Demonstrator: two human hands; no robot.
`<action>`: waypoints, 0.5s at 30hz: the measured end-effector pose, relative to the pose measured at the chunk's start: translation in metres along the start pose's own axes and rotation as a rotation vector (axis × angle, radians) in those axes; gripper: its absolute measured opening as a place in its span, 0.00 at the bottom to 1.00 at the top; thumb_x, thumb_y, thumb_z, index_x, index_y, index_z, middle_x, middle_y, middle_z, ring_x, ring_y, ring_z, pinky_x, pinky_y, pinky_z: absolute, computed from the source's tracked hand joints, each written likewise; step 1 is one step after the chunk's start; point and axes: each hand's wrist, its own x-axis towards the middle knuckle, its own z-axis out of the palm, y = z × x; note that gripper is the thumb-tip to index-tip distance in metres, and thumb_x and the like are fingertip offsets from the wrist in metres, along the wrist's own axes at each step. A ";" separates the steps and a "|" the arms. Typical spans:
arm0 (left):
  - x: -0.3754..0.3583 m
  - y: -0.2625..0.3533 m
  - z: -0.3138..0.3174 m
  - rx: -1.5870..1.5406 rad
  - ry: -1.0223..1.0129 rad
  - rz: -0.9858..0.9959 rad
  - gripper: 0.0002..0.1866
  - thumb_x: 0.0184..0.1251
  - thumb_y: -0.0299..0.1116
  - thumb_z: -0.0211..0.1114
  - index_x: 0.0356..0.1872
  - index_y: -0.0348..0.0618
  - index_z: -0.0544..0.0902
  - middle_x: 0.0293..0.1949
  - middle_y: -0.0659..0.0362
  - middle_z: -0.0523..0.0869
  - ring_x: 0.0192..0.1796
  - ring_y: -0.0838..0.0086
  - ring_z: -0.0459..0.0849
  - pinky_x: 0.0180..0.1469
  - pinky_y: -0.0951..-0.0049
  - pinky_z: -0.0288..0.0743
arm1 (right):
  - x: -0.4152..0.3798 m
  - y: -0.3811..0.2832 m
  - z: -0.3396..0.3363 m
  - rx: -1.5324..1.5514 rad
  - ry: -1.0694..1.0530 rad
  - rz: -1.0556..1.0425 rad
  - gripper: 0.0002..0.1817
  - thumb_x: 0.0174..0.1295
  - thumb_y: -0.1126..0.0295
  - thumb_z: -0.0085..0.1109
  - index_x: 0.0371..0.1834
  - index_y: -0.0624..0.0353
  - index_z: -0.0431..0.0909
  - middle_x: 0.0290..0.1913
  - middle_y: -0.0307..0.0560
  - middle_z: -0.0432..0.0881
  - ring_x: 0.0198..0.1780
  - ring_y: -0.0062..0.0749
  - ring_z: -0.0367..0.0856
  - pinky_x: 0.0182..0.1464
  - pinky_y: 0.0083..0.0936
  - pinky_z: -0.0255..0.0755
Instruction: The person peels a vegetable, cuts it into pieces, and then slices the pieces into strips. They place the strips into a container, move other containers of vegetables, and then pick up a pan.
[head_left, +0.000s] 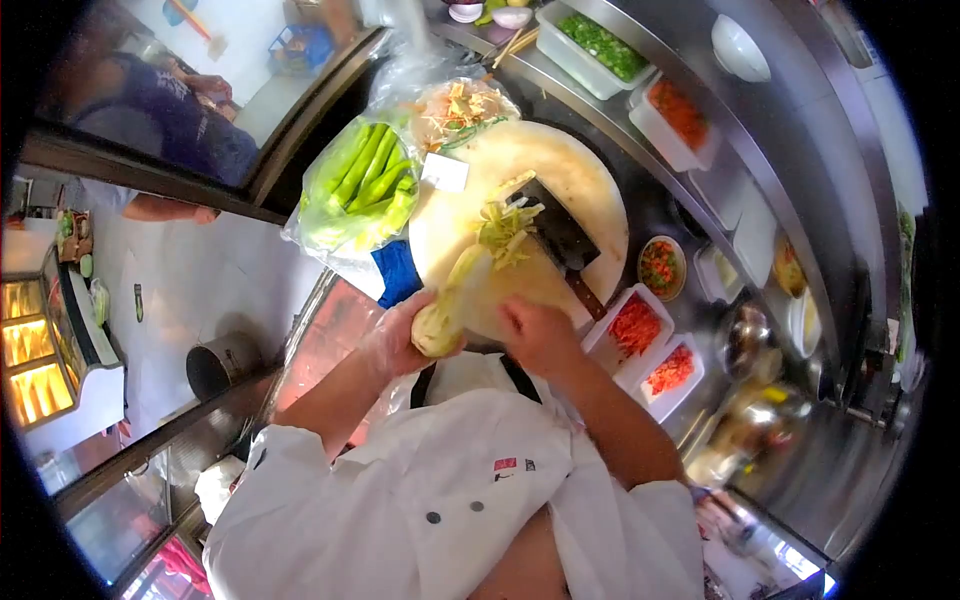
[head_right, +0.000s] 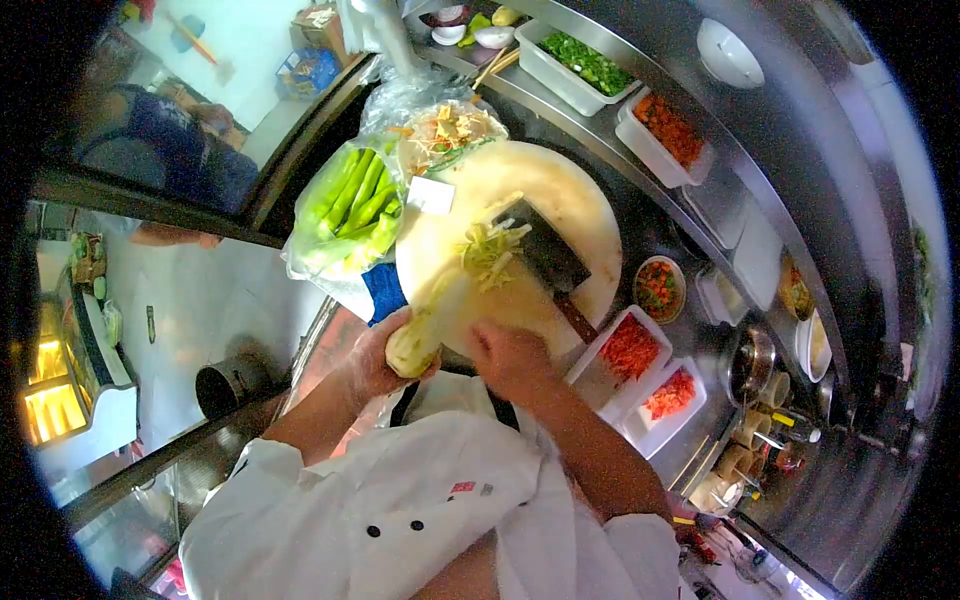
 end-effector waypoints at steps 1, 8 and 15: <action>-0.003 -0.001 0.009 -0.041 0.063 0.029 0.23 0.76 0.51 0.59 0.58 0.44 0.79 0.46 0.50 0.87 0.46 0.58 0.86 0.46 0.57 0.82 | -0.004 -0.020 -0.002 0.059 -0.041 -0.051 0.14 0.73 0.58 0.56 0.38 0.57 0.80 0.30 0.59 0.84 0.35 0.62 0.84 0.39 0.55 0.76; -0.002 0.002 -0.001 -0.067 -0.025 -0.030 0.24 0.79 0.53 0.55 0.60 0.43 0.79 0.48 0.50 0.88 0.45 0.57 0.88 0.48 0.56 0.83 | 0.033 0.032 -0.005 -0.049 0.031 0.132 0.17 0.75 0.55 0.54 0.41 0.57 0.83 0.32 0.59 0.86 0.37 0.62 0.86 0.40 0.53 0.77; 0.000 -0.004 -0.018 0.063 -0.097 0.024 0.25 0.79 0.53 0.54 0.61 0.43 0.78 0.48 0.48 0.87 0.44 0.56 0.87 0.47 0.54 0.82 | 0.023 0.035 -0.009 -0.011 0.067 0.151 0.16 0.74 0.55 0.55 0.47 0.56 0.82 0.36 0.58 0.87 0.41 0.59 0.86 0.43 0.51 0.77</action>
